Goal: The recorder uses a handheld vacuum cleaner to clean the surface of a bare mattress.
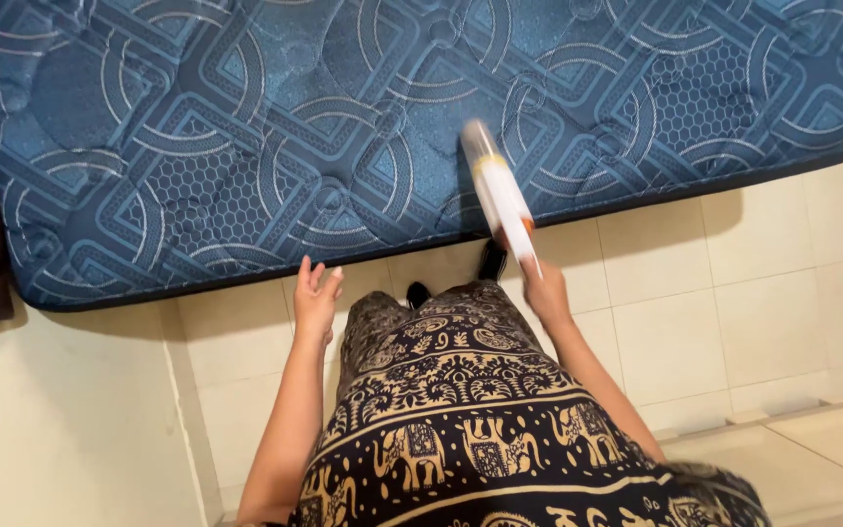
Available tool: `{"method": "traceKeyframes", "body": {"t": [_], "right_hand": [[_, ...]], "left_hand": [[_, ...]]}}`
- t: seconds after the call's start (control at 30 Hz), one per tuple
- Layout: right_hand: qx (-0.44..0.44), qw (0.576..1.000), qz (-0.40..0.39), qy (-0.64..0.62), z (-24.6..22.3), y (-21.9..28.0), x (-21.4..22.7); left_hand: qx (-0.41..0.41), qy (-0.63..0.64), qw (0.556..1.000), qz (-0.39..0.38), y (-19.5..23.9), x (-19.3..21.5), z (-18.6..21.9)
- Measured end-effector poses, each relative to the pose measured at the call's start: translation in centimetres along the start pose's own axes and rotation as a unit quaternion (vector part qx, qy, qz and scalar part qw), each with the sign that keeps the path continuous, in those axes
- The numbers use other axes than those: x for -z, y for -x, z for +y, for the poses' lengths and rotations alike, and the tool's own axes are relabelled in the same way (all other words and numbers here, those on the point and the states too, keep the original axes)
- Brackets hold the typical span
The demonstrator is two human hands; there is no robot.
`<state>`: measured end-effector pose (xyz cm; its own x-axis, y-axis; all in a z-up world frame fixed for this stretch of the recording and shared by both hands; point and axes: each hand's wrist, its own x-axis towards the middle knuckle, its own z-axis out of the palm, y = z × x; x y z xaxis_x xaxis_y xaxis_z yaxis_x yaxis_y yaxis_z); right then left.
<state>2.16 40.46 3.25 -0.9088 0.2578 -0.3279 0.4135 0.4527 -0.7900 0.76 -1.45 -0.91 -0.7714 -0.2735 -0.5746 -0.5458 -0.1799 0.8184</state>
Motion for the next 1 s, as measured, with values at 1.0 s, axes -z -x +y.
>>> {"method": "traceKeyframes", "body": {"t": [1.0], "right_hand": [[-0.123, 0.982, 0.141, 0.027, 9.8, 10.6, 4.7]], "left_hand": [[0.012, 0.048, 0.999, 0.010, -3.2, 2.5, 2.0]]}}
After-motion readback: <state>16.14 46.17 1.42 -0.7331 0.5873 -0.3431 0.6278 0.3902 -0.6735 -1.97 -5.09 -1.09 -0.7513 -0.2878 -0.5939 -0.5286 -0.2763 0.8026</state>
